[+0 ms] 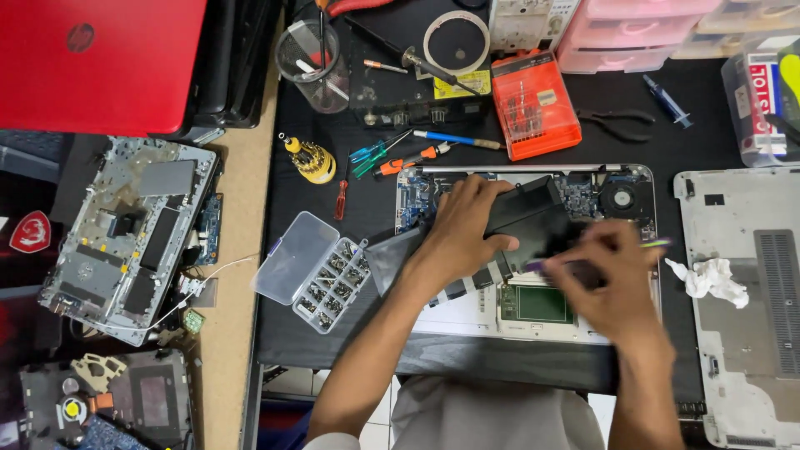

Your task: Removing a laptop battery, cleaning it and the internal compartment with a toothbrush, and reinstalling it.

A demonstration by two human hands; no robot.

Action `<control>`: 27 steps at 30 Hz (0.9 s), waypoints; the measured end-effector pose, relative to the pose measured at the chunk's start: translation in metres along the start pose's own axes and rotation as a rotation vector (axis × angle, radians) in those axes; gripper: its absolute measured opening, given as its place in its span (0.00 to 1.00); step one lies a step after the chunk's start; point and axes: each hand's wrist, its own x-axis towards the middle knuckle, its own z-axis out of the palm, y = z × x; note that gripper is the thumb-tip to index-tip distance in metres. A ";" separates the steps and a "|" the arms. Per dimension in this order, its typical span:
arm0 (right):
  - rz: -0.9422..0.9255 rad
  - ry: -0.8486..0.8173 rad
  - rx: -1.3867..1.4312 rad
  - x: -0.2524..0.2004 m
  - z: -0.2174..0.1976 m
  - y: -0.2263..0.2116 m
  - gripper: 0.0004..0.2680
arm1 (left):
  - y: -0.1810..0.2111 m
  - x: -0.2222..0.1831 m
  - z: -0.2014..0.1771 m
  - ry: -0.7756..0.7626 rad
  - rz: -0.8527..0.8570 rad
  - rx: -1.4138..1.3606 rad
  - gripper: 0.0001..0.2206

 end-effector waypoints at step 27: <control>-0.087 -0.044 -0.071 0.008 0.005 -0.010 0.07 | 0.000 0.000 -0.001 0.015 0.008 0.016 0.31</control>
